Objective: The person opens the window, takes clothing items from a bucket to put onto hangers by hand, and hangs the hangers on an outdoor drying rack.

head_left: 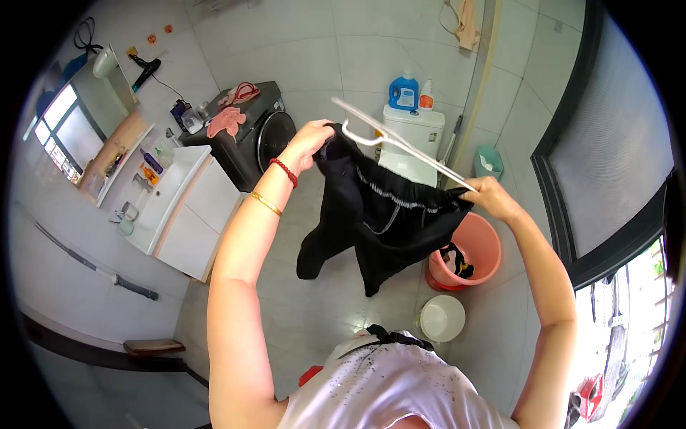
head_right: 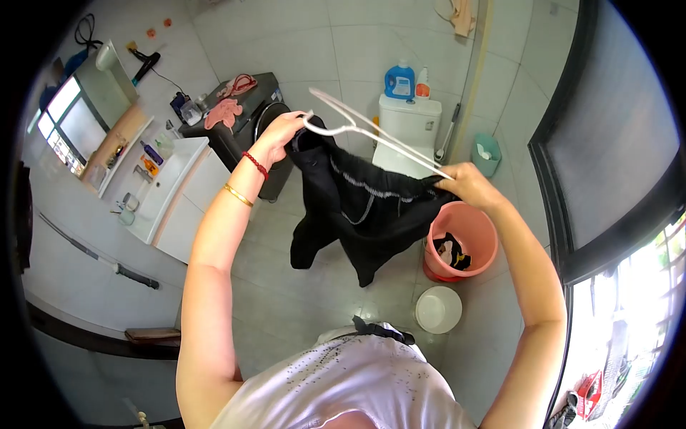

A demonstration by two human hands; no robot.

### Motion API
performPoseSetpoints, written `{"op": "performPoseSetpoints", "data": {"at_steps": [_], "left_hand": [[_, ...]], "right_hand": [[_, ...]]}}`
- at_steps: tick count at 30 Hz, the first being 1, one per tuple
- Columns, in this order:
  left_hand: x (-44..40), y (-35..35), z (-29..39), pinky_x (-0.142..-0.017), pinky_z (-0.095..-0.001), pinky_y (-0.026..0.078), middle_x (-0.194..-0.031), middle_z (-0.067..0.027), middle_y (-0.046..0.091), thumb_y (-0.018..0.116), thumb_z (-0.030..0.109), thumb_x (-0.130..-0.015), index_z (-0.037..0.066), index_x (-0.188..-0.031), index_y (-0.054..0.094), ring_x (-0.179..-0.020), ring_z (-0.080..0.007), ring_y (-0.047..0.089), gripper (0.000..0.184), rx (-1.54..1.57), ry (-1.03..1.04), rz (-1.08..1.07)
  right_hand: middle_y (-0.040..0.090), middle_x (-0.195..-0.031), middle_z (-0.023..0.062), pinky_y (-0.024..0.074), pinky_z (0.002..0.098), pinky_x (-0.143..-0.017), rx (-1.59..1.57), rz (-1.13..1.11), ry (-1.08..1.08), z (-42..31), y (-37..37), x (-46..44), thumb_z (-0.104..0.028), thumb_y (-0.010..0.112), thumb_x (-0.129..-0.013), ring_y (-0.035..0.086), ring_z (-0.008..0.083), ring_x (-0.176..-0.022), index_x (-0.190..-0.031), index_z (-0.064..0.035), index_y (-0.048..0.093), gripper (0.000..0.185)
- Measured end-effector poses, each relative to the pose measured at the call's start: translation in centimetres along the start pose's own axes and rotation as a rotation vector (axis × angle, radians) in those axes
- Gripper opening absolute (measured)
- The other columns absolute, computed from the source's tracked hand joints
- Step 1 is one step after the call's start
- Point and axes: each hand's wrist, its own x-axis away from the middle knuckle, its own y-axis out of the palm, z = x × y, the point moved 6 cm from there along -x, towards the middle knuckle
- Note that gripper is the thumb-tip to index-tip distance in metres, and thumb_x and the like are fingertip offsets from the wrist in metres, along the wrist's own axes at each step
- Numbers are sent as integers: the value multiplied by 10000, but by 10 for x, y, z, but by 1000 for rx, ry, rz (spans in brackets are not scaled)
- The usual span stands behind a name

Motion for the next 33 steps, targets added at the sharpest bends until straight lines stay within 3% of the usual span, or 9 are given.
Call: {"op": "performPoseSetpoints", "data": {"at_steps": [4, 10, 11, 15, 18, 19, 25, 32, 33], "left_hand": [[-3, -9, 0, -795, -254, 396, -811, -17, 617, 611, 159, -777, 6, -906, 639, -808, -92, 534, 202, -365, 55, -233], [3, -22, -12, -873, -269, 370, -905, -67, 643, 652, 332, -791, -27, -913, 646, -923, -129, 548, 380, -480, -103, -150], [8, -18, -5, -795, -270, 427, -892, -102, 653, 633, 316, -799, -62, -882, 644, -852, -153, 585, 388, -453, -17, -92], [5, -9, 0, -804, -290, 430, -904, -109, 647, 597, 311, -828, -69, -912, 628, -867, -170, 581, 391, -269, -33, 36], [2, -7, 2, -770, -299, 439, -862, -101, 639, 585, 307, -833, -79, -886, 619, -816, -171, 577, 391, -200, -9, 148], [-5, -6, -2, -731, -305, 438, -809, -93, 623, 585, 305, -831, -79, -843, 611, -767, -164, 561, 385, -235, 17, 135], [-23, 11, -10, -528, -365, 385, -544, -81, 502, 576, 287, -803, -74, -641, 541, -528, -160, 462, 397, -446, 101, 157], [-20, 25, 19, -557, -393, 401, -555, -167, 518, 545, 314, -790, -63, -640, 528, -519, -259, 505, 405, -652, 243, 173], [-12, 34, 25, -587, -408, 425, -618, -218, 558, 532, 322, -799, -57, -683, 567, -579, -338, 554, 398, -691, 246, 150]], "right_hand": [[572, -701, 28, 414, 272, -626, -197, 120, 213, 11, 1, 13, -100, 565, -816, 456, 93, -664, -907, 53, 610, 184], [574, -755, 7, 415, 248, -665, -221, 87, 218, 19, 4, 26, -135, 582, -834, 488, 86, -721, -883, 33, 622, 179], [587, -769, 17, 421, 253, -683, -224, 75, 240, 23, 7, 27, -139, 586, -836, 500, 93, -736, -892, 31, 622, 183], [608, -782, 37, 438, 270, -723, -121, 131, 57, -5, 11, 41, -191, 545, -875, 542, 121, -776, -931, 16, 624, 229], [588, -745, 6, 383, 212, -586, -265, 54, -24, -25, 7, 63, -298, 469, -913, 481, 77, -670, -956, -3, 640, 344], [609, -726, 43, 376, 213, -554, -313, -28, -103, -38, 6, 73, -353, 431, -917, 498, 87, -639, -943, 8, 641, 419], [620, -674, 122, 319, 217, -469, -673, -357, 118, -28, 37, 141, -362, 490, -882, 434, 92, -511, -926, 71, 626, 456], [597, -636, 77, 270, 212, -417, -710, -364, 215, -16, 80, 147, -317, 466, -911, 346, 69, -451, -953, 55, 625, 407], [573, -617, 28, 293, 210, -436, -744, -374, 250, -20, 83, 143, -314, 447, -927, 350, 55, -464, -925, 29, 626, 387]]}}
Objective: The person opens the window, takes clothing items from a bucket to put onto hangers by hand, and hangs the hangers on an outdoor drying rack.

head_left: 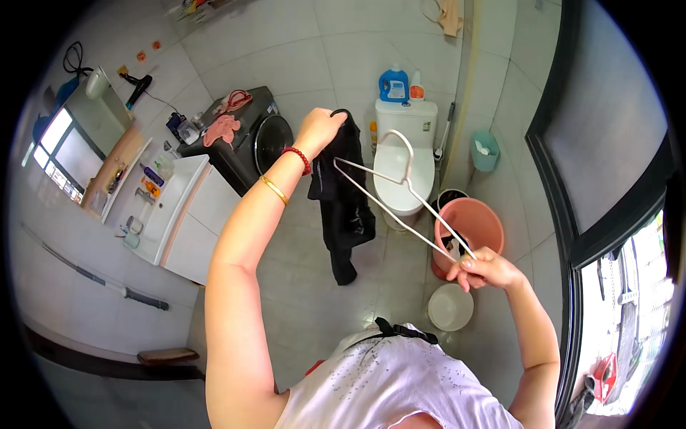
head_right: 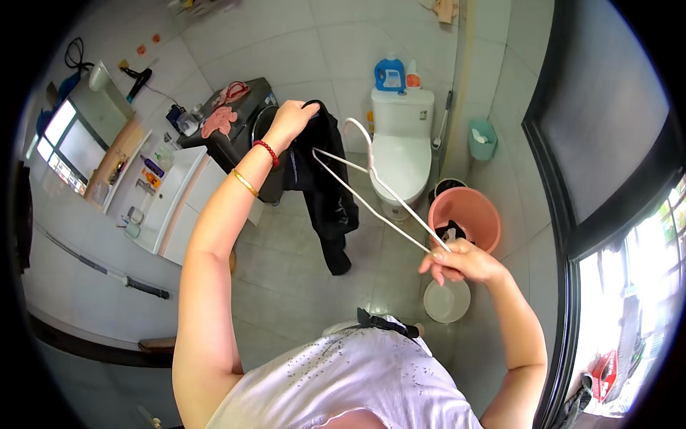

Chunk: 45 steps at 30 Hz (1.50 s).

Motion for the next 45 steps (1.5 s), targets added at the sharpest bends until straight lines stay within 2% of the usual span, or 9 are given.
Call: {"op": "performPoseSetpoints", "data": {"at_steps": [14, 19, 23, 28, 30, 32, 34, 37, 45], "left_hand": [[89, -9, 143, -636, -387, 472, -786, -113, 597, 564, 240, -795, 85, -893, 664, -740, -303, 591, 209, -386, 732, 208], [103, -10, 183, -975, -410, 305, -1122, -58, 527, 603, 183, -778, 119, -925, 666, -1124, -277, 433, 172, -296, 1246, 141], [88, 20, 189, -751, -388, 453, -955, -136, 602, 474, 344, -890, 123, -1067, 563, -881, -326, 562, 297, -209, 1049, -404], [69, 41, 200, -562, -411, 426, -703, -151, 578, 509, 295, -883, 67, -908, 559, -666, -354, 546, 235, -399, 1073, -180], [59, 35, 207, -546, -415, 415, -661, -162, 554, 513, 292, -883, 58, -865, 550, -642, -364, 532, 238, -374, 1064, -54], [53, 30, 209, -524, -417, 402, -618, -167, 531, 514, 293, -884, 50, -830, 541, -610, -368, 519, 251, -349, 1093, 59], [56, 33, 217, -506, -415, 394, -590, -170, 512, 517, 298, -885, 42, -809, 531, -589, -369, 508, 268, -365, 1097, 66], [67, 30, 232, -485, -416, 385, -552, -166, 492, 527, 302, -881, 34, -789, 521, -554, -365, 496, 284, -331, 1132, 97], [79, -20, 174, -504, -372, 442, -619, -128, 561, 598, 225, -830, 44, -856, 570, -577, -314, 556, 185, -545, 1119, 211]], "right_hand": [[441, -501, 21, 241, 218, -404, -146, 292, -378, -49, -14, 10, -306, 503, -879, 346, 73, -429, -802, 33, 598, 361], [447, -542, 30, 279, 232, -436, -137, 189, -583, -60, -13, 42, -239, 525, -882, 360, 94, -468, -845, 64, 610, 317], [441, -465, 65, 288, 251, -394, -129, 308, -590, -51, -35, 62, -335, 579, -830, 404, 123, -427, -735, 70, 614, 418], [536, -982, 39, 448, 246, -549, -551, 907, -695, -11, -89, 67, -430, 330, -950, 539, 132, -749, -1151, -58, 468, 445], [594, -803, 75, 441, 236, -520, -550, 1108, -611, 77, -116, 64, -422, 363, -932, 548, 147, -624, -1012, -32, 473, 413], [588, -774, 67, 437, 228, -458, -359, 930, -361, 98, -65, 26, -355, 440, -916, 559, 130, -532, -878, -46, 503, 318], [611, -877, 81, 479, 234, -552, -181, 731, -169, 103, -17, -24, -346, 524, -877, 611, 132, -685, -1102, -33, 527, 385], [564, -1061, 271, 430, 383, -850, 509, 1060, -168, 100, -16, -76, -400, 648, -757, 556, 384, -973, -1216, 16, 446, 652], [588, -916, 172, 531, 344, -532, -769, 759, -361, 63, -138, -34, -45, 528, -818, 612, 261, -663, -1137, -14, 469, 326]]}}
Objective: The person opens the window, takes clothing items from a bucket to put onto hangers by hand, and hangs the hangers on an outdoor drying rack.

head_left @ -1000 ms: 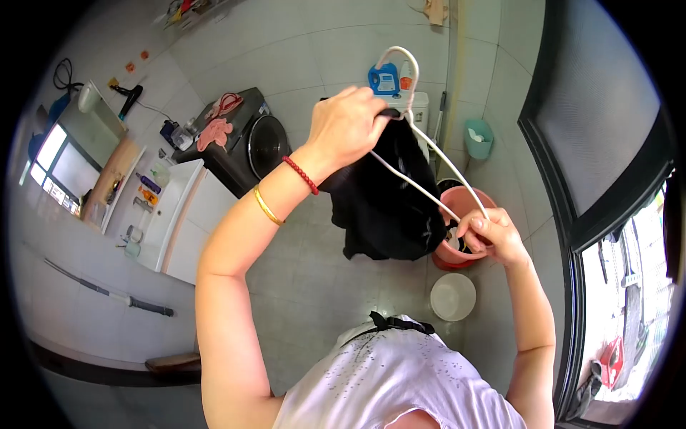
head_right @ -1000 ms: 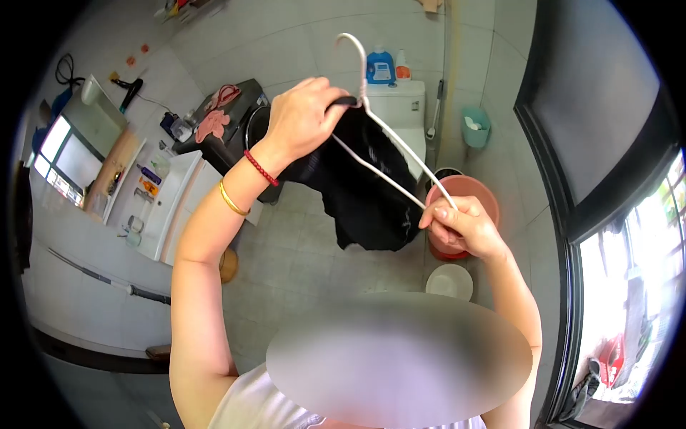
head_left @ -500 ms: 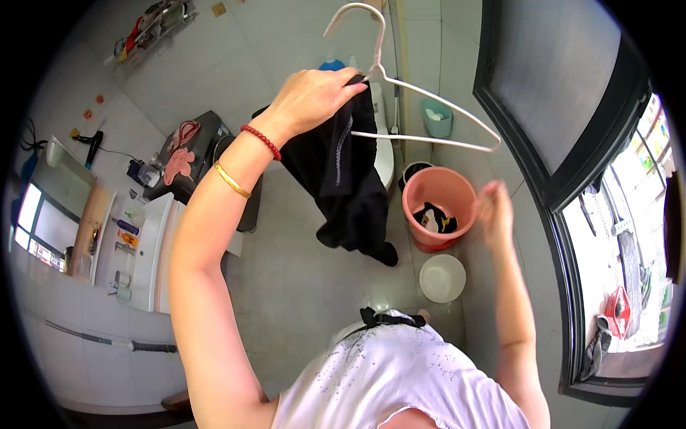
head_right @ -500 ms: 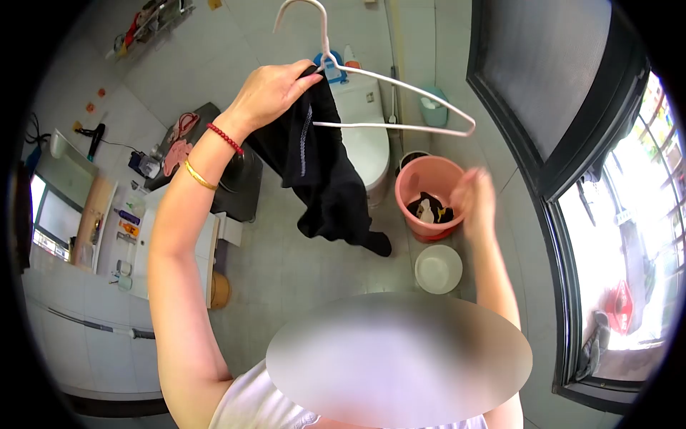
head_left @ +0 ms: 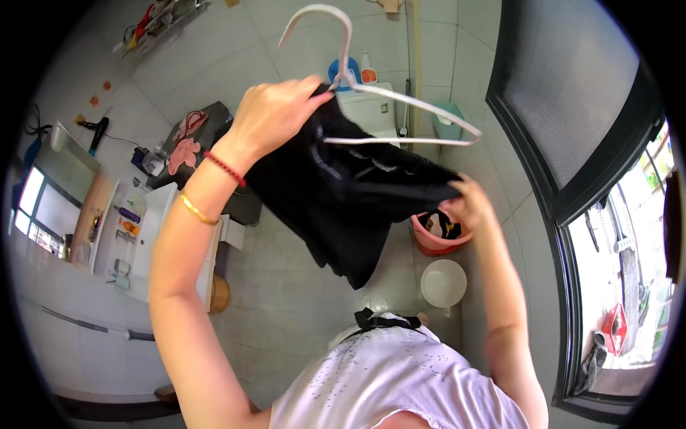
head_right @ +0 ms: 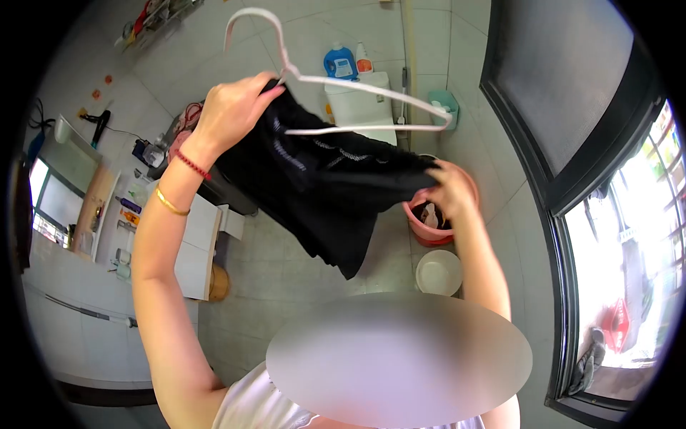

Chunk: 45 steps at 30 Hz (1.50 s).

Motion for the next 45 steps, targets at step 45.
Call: {"op": "performPoseSetpoints", "data": {"at_steps": [45], "left_hand": [[81, 11, 11, -414, -310, 416, -548, -21, 453, 637, 237, -769, 96, -748, 503, -479, -188, 525, 195, -40, 46, 37]], "right_hand": [[565, -749, 20, 421, 188, -469, 996, -133, 85, -147, 88, -1, -40, 572, -781, 494, 79, -510, -981, 1, 588, 205]]}}
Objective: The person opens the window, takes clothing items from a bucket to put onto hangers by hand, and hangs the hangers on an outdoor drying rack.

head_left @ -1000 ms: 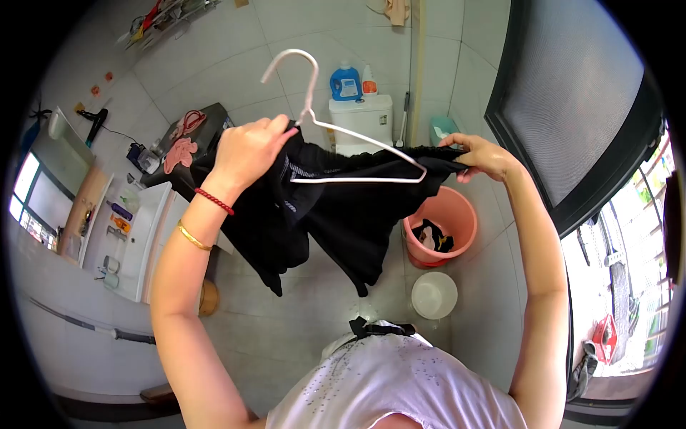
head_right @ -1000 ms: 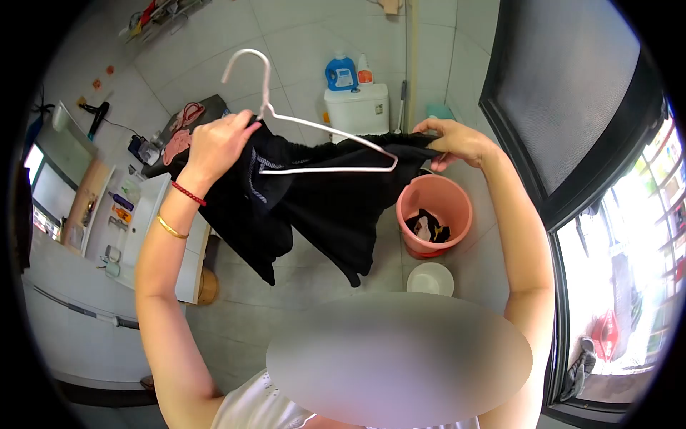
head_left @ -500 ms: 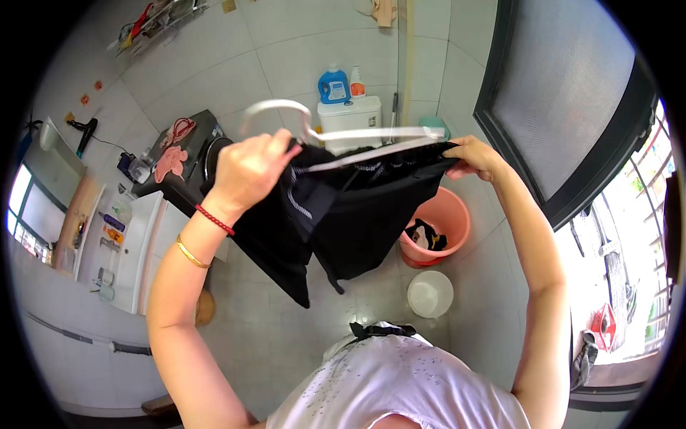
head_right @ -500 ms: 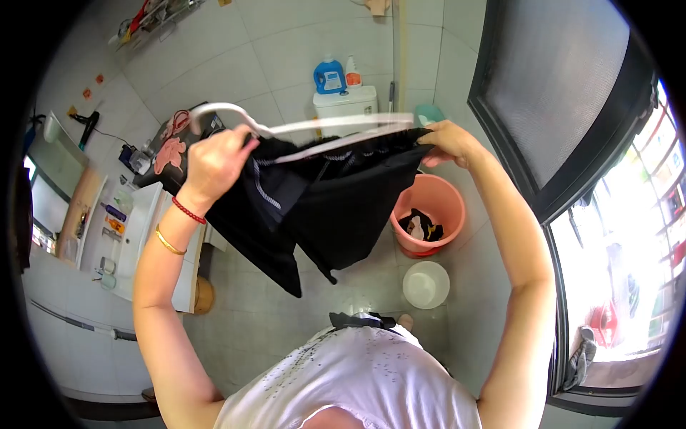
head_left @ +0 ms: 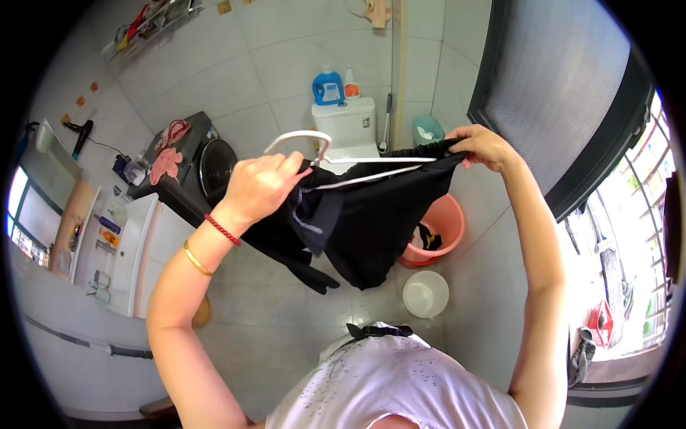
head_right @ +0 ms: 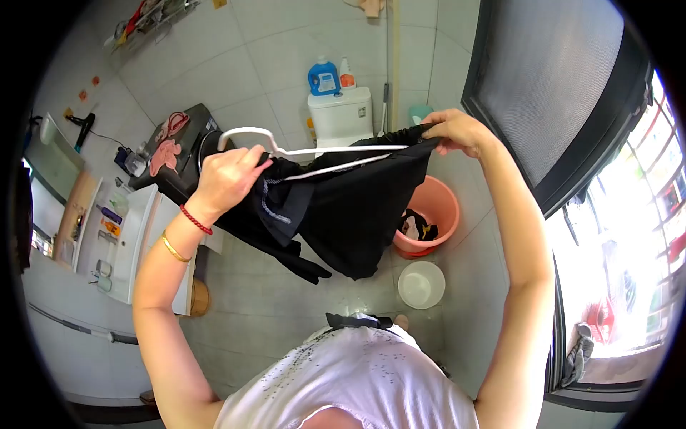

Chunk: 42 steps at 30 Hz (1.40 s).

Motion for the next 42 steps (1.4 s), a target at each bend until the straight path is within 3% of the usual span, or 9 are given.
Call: {"op": "performPoseSetpoints", "data": {"at_steps": [5, 10, 14, 21, 26, 29, 34, 38, 42], "left_hand": [[11, 41, 14, -428, -378, 423, -548, -68, 517, 581, 298, -826, 92, -726, 466, -503, -289, 547, 257, 222, 51, -318], [-7, 36, 14, -467, -396, 417, -598, -117, 549, 563, 286, -848, 78, -753, 521, -554, -328, 546, 233, 450, -193, -197], [9, 24, -7, -469, -399, 405, -573, -130, 532, 553, 262, -859, 65, -767, 533, -541, -328, 539, 218, 473, -398, -77], [24, 22, -11, -473, -352, 397, -609, -180, 519, 570, 204, -853, 19, -830, 564, -553, -344, 530, 186, 508, -479, -86], [28, 18, -21, -469, -387, 360, -576, -181, 493, 544, 272, -869, 15, -734, 524, -514, -351, 481, 291, 586, -587, -110], [33, 16, -26, -472, -378, 352, -575, -188, 478, 543, 265, -870, 9, -751, 528, -512, -347, 465, 283, 669, -642, -122], [36, 10, -30, -473, -381, 340, -573, -190, 466, 536, 280, -873, 8, -758, 534, -505, -344, 441, 295, 650, -663, -150], [41, 13, -35, -449, -310, 304, -557, -154, 332, 544, 247, -881, -23, -754, 495, -492, -200, 263, 302, 684, -714, -100], [49, 12, -41, -472, -386, 329, -565, -197, 443, 522, 304, -882, -8, -729, 487, -505, -349, 417, 348, 639, -756, -90]], "right_hand": [[560, -814, 35, 431, 196, -489, 78, -104, -141, -47, 24, 22, -72, 582, -783, 513, 86, -603, -1025, -25, 573, 246], [567, -760, 68, 460, 231, -524, 276, -206, -235, -56, 83, 1, -173, 584, -793, 522, 115, -541, -1160, -76, 522, 385], [493, -1181, 123, 284, 325, -1023, 406, -130, -696, -63, 93, 22, -148, 409, -884, 387, 244, -1189, -1117, -112, 581, 292], [581, -969, 124, 408, 327, -840, 482, -424, -803, -72, 108, 42, -358, 392, -906, 536, 250, -920, -818, 24, 604, 446], [563, -1022, 130, 407, 332, -842, 314, -166, -921, -76, 96, 46, -568, 500, -791, 540, 259, -924, -995, 5, 554, 610], [539, -1100, 119, 392, 378, -895, 439, -224, -1021, -76, 95, 55, -459, 640, -727, 515, 284, -1000, -1030, -11, 542, 549], [484, -1166, 114, 405, 400, -873, 840, -3, -1091, -86, 114, 71, -65, 687, -672, 457, 304, -1089, -662, -4, 565, 137], [511, -1115, 95, 398, 388, -871, 1127, 224, -1278, -94, 137, 83, -75, 644, -641, 439, 264, -1102, -675, -30, 585, 82], [537, -988, 57, 402, 315, -736, 1448, 273, -1268, -67, 162, 66, -149, 575, -633, 485, 217, -943, -726, -68, 590, 124]]}}
